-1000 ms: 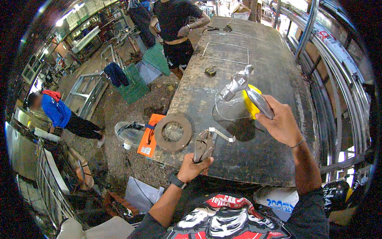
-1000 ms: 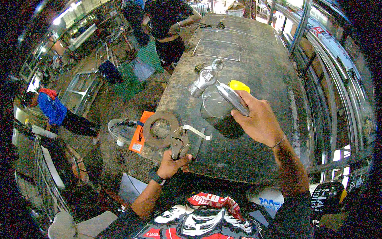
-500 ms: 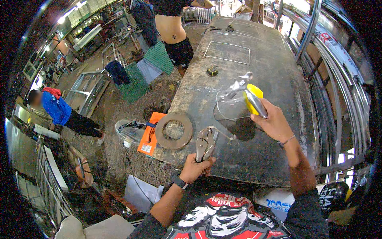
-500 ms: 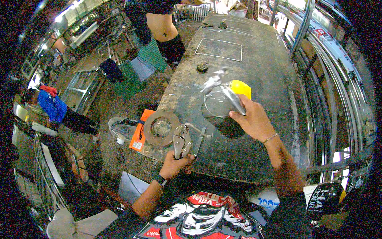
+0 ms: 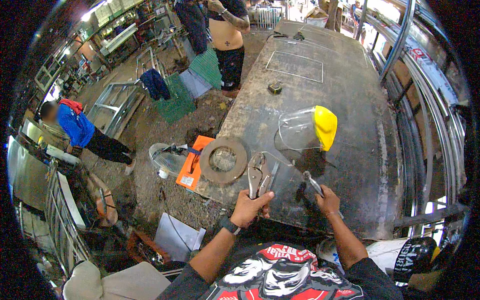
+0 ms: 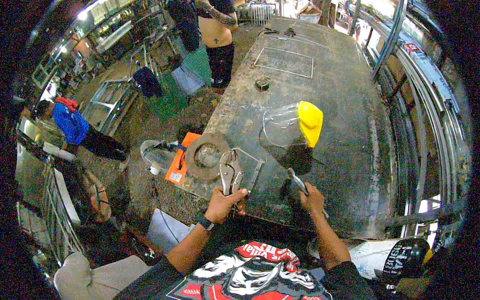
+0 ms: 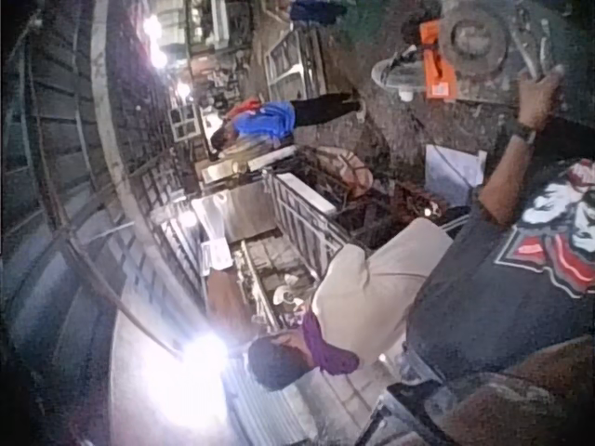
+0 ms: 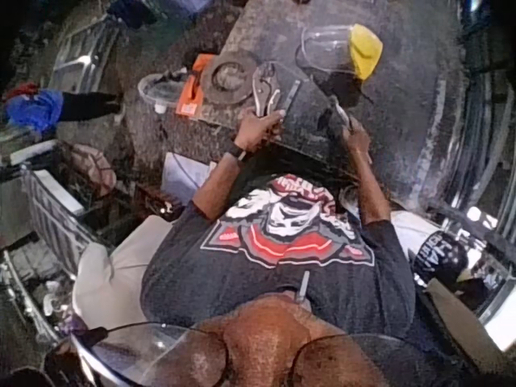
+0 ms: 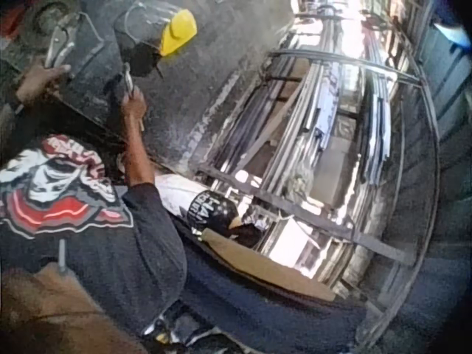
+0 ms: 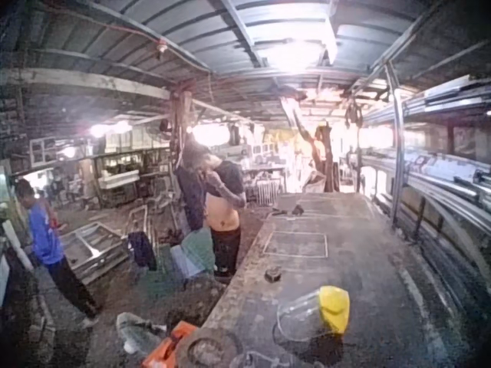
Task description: The person uses pliers to hold a small metal piece and a hammer to repeatedly strike and shape it on a metal workbench. The person adjusts the grip and position of the metal piece between strikes.
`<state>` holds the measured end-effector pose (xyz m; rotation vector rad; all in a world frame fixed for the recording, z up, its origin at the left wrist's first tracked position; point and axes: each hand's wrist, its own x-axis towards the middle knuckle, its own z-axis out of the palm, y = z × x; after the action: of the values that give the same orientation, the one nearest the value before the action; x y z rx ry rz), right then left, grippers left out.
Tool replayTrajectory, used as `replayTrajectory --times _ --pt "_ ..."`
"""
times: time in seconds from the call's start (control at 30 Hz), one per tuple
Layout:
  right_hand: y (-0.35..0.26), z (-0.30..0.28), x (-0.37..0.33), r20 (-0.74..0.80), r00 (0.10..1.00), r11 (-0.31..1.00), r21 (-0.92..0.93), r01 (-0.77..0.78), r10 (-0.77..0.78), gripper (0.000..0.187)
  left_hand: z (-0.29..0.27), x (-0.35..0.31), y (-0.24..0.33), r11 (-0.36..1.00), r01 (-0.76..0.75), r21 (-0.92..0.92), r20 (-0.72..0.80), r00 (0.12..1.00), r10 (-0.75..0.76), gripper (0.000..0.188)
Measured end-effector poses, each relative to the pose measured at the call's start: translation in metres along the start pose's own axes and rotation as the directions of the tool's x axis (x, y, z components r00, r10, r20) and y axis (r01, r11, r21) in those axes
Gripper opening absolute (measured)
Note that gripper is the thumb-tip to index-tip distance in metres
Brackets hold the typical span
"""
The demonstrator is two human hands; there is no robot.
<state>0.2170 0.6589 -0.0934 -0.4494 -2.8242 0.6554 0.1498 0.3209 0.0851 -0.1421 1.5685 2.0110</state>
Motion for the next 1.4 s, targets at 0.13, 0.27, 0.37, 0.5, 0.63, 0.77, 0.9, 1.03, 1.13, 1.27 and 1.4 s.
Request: replayTrajectory --times 0.13,0.27,0.37,0.5,0.63,0.77,0.9,1.03,1.13,1.27,1.4 --pt "0.022 0.015 -0.017 0.053 0.997 0.997 -0.067 -0.049 0.053 0.041 0.001 0.001 -0.007 1.0 -0.025 0.018 0.009 1.0 0.025 0.022" --pt "0.03 0.025 -0.022 0.058 0.998 0.995 -0.095 -0.024 0.03 0.043 0.004 0.002 -0.008 0.999 0.0 0.043 -0.028 1.0 0.001 0.022" --pt "0.035 0.029 -0.027 0.065 0.998 0.993 -0.115 0.026 -0.019 0.043 0.006 0.002 -0.006 0.995 -0.019 0.095 -0.027 0.999 0.021 0.02" --pt "0.039 0.03 -0.036 0.122 0.992 0.991 -0.128 0.042 -0.027 0.042 0.009 0.0 -0.003 0.99 -0.041 0.133 -0.038 0.998 0.047 0.018" --pt "0.04 0.032 -0.038 0.157 0.987 0.982 -0.176 0.062 -0.034 0.041 0.012 -0.004 0.001 0.995 0.0 0.103 -0.012 1.0 0.001 0.022" --pt "0.044 0.033 -0.034 0.199 0.978 0.972 -0.212 0.101 -0.058 0.039 0.013 -0.009 0.005 0.998 0.035 0.049 0.08 0.996 -0.039 0.024" --pt "0.036 0.029 -0.012 0.151 0.988 0.991 -0.124 0.057 -0.038 0.033 0.019 -0.012 0.008 0.998 0.059 0.015 0.095 0.994 -0.06 0.024" --pt "-0.011 -0.004 0.042 0.008 0.999 0.947 0.32 -0.037 0.037 0.032 0.023 -0.013 0.008 0.994 0.082 0.078 0.069 0.994 -0.087 0.026" --pt "-0.069 -0.064 0.075 0.108 0.993 0.763 0.638 -0.099 0.039 0.038 0.025 -0.011 0.005 0.987 0.073 0.143 0.068 0.994 -0.083 0.027" --pt "-0.151 -0.14 0.077 0.095 0.966 0.54 0.84 0.051 -0.239 0.038 0.026 -0.009 -0.008 0.986 0.025 0.165 0.098 0.994 -0.042 0.026" --pt "-0.188 -0.167 0.077 0.379 0.83 0.675 0.738 -0.003 -0.41 0.035 0.026 -0.005 -0.025 0.964 -0.123 0.235 0.108 0.989 0.1 0.029"
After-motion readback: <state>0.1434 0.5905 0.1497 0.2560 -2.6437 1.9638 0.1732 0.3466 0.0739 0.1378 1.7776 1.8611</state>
